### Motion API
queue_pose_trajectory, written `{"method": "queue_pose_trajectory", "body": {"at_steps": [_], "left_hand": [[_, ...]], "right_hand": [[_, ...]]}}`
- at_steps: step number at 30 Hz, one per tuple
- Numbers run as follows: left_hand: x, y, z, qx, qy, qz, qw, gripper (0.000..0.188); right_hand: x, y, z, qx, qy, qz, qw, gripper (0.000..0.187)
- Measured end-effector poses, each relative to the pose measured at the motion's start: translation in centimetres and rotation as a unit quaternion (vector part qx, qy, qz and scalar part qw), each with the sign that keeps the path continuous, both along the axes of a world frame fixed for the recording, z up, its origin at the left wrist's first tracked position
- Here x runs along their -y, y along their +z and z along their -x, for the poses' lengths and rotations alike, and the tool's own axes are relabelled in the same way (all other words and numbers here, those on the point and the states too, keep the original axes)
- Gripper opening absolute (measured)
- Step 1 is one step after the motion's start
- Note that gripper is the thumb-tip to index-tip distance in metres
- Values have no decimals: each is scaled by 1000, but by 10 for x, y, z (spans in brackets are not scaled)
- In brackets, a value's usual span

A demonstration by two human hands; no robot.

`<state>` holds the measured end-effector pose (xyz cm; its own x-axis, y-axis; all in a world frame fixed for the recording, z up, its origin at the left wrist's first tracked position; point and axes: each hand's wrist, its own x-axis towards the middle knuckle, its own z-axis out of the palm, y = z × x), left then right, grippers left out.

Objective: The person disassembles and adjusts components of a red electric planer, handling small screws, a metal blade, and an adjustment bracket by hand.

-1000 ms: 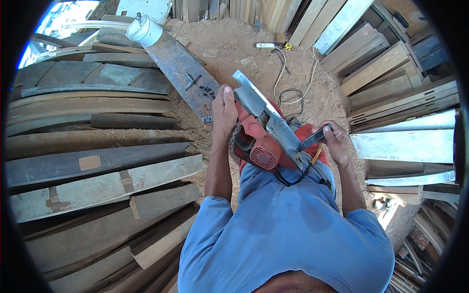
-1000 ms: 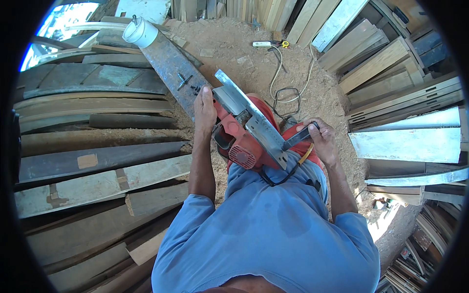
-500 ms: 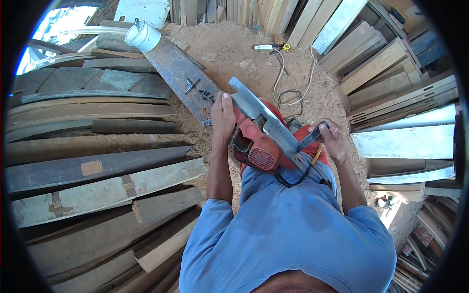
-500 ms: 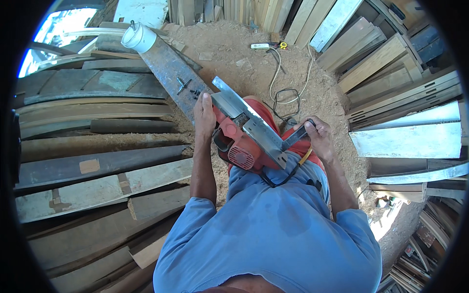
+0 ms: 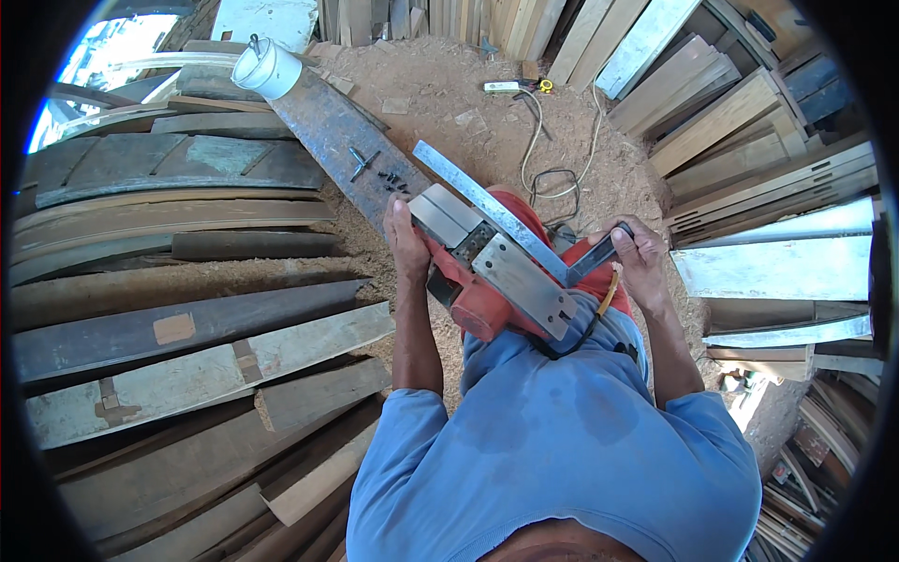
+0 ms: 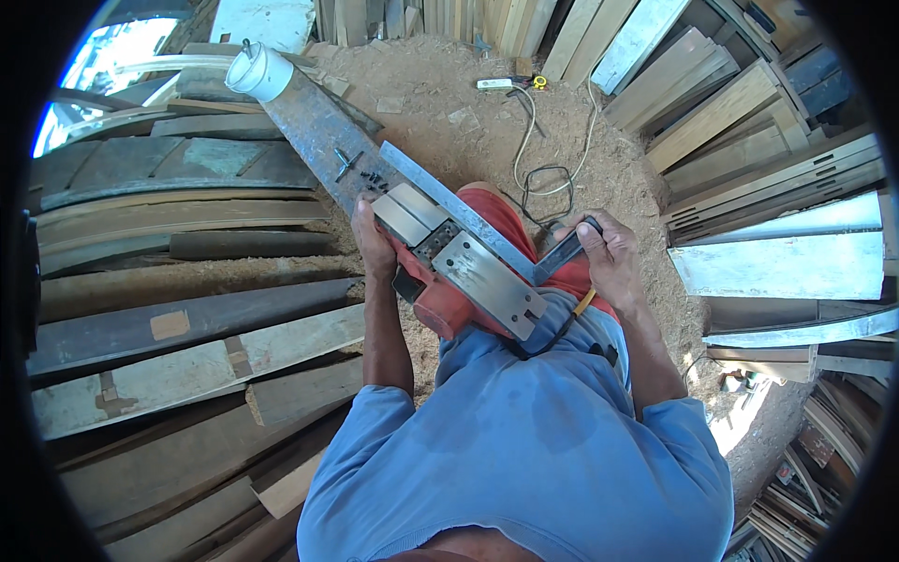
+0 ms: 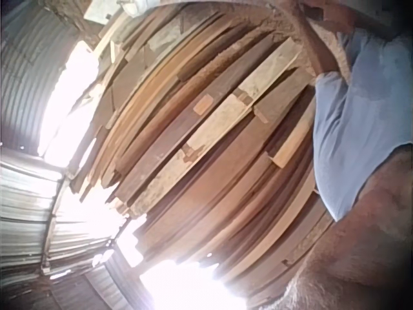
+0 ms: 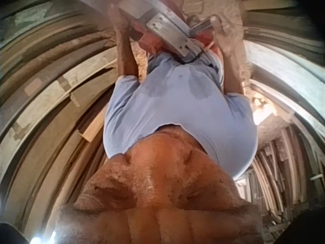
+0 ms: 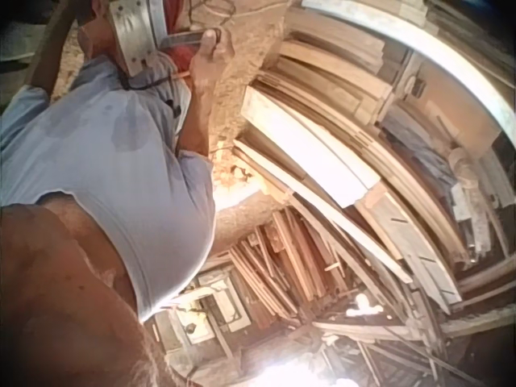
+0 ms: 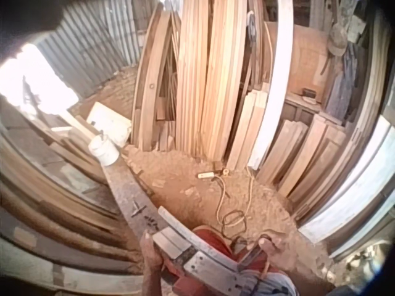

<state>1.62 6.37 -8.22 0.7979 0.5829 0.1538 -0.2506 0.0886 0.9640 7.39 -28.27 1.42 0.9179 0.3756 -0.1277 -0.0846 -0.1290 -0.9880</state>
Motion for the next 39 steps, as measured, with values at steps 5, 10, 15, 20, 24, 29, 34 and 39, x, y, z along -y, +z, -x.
{"method": "queue_pose_trajectory", "body": {"at_steps": [5,10,15,20,24,29,34,39], "left_hand": [[4,8,1,3,-4,-9,1000,34],[5,13,1,-7,1,-23,1000,34],[1,9,3,-22,-12,-63,998,42],[9,20,-1,-37,-1,-60,997,38],[10,21,-5,-83,14,-84,993,44],[16,32,-10,-110,12,-141,984,48],[14,30,-10,-131,10,-161,978,49],[14,27,-12,-124,13,-139,982,49]], "right_hand": [[-2,18,6,40,16,25,999,19],[-2,17,11,61,31,44,997,17],[-1,14,13,38,32,43,998,17],[7,2,12,23,34,40,998,18],[12,-4,8,5,40,33,999,19],[20,-19,4,-36,30,11,999,20],[21,-22,2,-43,36,6,998,20],[24,-34,-1,-7,47,14,999,28]]}}
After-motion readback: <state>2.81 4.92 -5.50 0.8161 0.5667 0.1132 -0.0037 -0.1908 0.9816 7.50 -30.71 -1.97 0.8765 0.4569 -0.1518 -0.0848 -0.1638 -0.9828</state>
